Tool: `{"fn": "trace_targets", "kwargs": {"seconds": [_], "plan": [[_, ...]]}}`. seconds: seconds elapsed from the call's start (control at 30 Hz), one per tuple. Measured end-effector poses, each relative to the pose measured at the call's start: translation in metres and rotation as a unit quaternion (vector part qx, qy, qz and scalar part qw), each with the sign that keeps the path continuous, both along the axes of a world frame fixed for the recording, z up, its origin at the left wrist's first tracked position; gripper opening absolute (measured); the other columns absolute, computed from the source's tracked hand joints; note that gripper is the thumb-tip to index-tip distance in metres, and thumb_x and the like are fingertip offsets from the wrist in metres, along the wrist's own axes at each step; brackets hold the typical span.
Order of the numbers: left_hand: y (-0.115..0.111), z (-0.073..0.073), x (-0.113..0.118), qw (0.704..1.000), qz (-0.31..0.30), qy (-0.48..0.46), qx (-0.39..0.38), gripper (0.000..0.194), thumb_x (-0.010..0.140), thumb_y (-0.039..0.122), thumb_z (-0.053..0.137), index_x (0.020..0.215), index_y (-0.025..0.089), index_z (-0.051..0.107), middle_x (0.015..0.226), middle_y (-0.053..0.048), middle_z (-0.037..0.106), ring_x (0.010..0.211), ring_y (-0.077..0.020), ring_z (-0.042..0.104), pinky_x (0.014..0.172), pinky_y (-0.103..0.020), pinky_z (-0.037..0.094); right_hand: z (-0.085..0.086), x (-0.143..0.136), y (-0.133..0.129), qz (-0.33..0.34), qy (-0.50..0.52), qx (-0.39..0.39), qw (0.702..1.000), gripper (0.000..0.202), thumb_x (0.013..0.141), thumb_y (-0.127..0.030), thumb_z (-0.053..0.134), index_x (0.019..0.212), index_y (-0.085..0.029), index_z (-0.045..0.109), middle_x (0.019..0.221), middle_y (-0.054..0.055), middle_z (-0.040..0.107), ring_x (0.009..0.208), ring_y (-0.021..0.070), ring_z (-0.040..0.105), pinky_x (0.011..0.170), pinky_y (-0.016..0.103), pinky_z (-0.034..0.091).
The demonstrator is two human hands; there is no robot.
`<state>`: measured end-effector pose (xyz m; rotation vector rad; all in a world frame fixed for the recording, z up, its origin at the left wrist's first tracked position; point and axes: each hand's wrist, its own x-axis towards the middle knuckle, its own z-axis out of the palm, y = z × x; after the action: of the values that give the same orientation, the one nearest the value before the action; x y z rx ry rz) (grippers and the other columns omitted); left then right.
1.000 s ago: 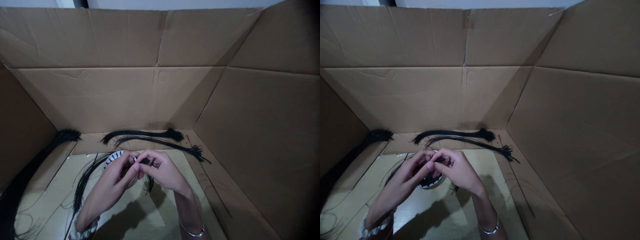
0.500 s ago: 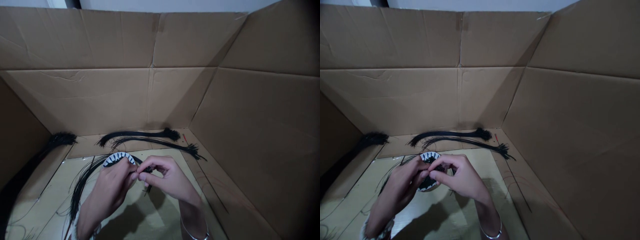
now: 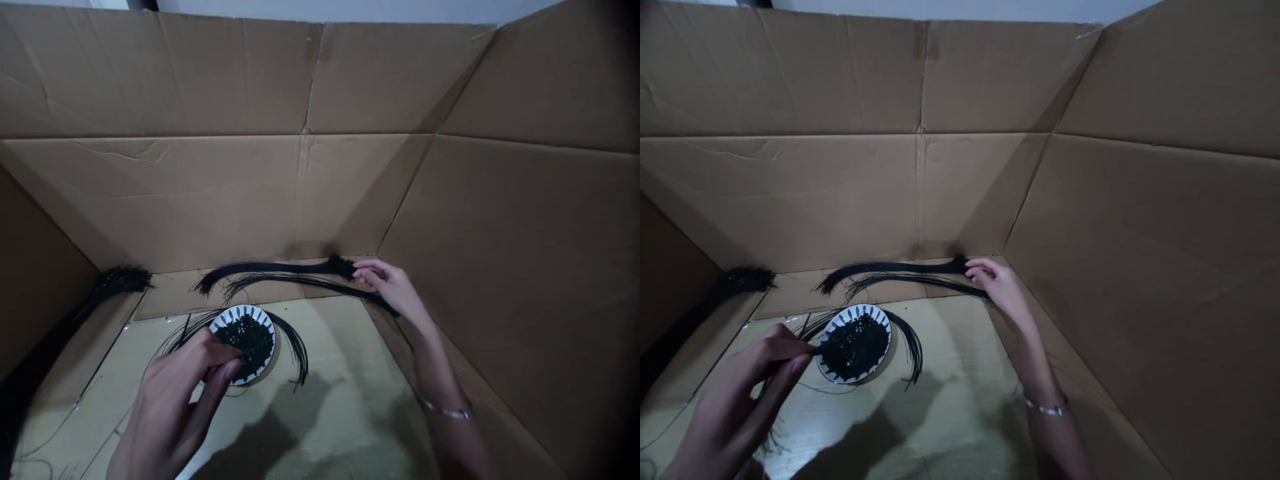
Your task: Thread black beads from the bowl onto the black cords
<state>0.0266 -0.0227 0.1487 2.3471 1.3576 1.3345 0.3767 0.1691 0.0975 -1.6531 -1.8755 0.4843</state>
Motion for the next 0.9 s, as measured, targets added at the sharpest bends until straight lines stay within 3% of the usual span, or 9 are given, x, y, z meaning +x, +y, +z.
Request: {"fn": "trace_targets", "kwargs": {"seconds": [0.07,0.13,0.2,0.27,0.37,0.63,0.9], "plan": [[-0.003,0.002,-0.002,1.0,0.005,-0.008,0.003,0.016,0.098,0.01,0.049,0.094,0.022,0.059,0.076,0.0,0.061,0.063,-0.0118,0.058,0.055,-0.023,0.045,-0.025,0.03,0.034,-0.047,-0.077,-0.036,0.995,0.025,0.096,-0.016,0.052,0.102,-0.015,0.077,0.1,0.013,0.078,0.095,0.024,0.072,0.083,0.033,0.054],[-0.004,0.004,-0.002,1.0,0.002,-0.001,0.003,0.016,0.098,0.01,0.05,0.093,0.023,0.058,0.074,0.0,0.06,0.061,-0.0116,0.058,0.053,-0.023,0.046,-0.049,0.052,0.054,-0.056,-0.132,-0.075,0.987,0.015,0.093,-0.019,0.062,0.089,-0.016,0.076,0.093,0.012,0.076,0.09,0.0247,0.072,0.081,0.034,0.055],[-0.004,0.004,-0.001,1.0,0.002,0.0,0.004,0.017,0.099,0.01,0.049,0.093,0.023,0.058,0.074,0.001,0.06,0.06,-0.0111,0.057,0.053,-0.022,0.046,-0.069,0.067,0.061,-0.043,-0.176,-0.099,0.978,0.017,0.097,-0.029,0.064,0.107,-0.017,0.069,0.109,0.007,0.071,0.094,0.0194,0.069,0.084,0.038,0.058],[-0.004,0.005,0.0,1.0,0.004,-0.007,0.006,0.017,0.099,0.011,0.049,0.094,0.023,0.058,0.075,0.001,0.061,0.062,-0.0108,0.058,0.054,-0.022,0.047,-0.086,0.077,0.062,-0.039,-0.211,-0.099,0.972,0.024,0.099,-0.033,0.061,0.117,-0.019,0.065,0.121,0.009,0.067,0.101,0.0206,0.067,0.087,0.041,0.058],[-0.004,0.005,0.001,1.0,0.013,-0.008,0.004,0.015,0.1,0.013,0.049,0.093,0.023,0.058,0.075,0.001,0.061,0.062,-0.0109,0.058,0.054,-0.022,0.046,-0.102,0.087,0.063,-0.043,-0.252,-0.089,0.963,0.024,0.098,-0.034,0.062,0.115,-0.018,0.066,0.12,0.009,0.067,0.106,0.0225,0.066,0.092,0.044,0.055],[-0.005,0.008,0.001,1.0,0.009,-0.009,-0.004,0.016,0.099,0.01,0.05,0.095,0.022,0.06,0.078,0.001,0.062,0.064,-0.0099,0.06,0.057,-0.02,0.047,-0.12,0.101,0.074,-0.081,-0.266,-0.054,0.959,0.026,0.091,-0.027,0.056,0.105,-0.024,0.078,0.112,0.013,0.078,0.108,0.0325,0.066,0.093,0.048,0.039],[-0.003,0.01,0.001,1.0,0.005,-0.001,0.0,0.016,0.097,0.008,0.051,0.095,0.021,0.06,0.077,0.0,0.064,0.064,-0.0105,0.061,0.057,-0.02,0.048,-0.118,0.11,0.083,-0.086,-0.175,-0.078,0.978,0.024,0.092,-0.037,0.057,0.095,-0.027,0.078,0.1,0.005,0.079,0.101,0.0311,0.069,0.09,0.046,0.046]]}}
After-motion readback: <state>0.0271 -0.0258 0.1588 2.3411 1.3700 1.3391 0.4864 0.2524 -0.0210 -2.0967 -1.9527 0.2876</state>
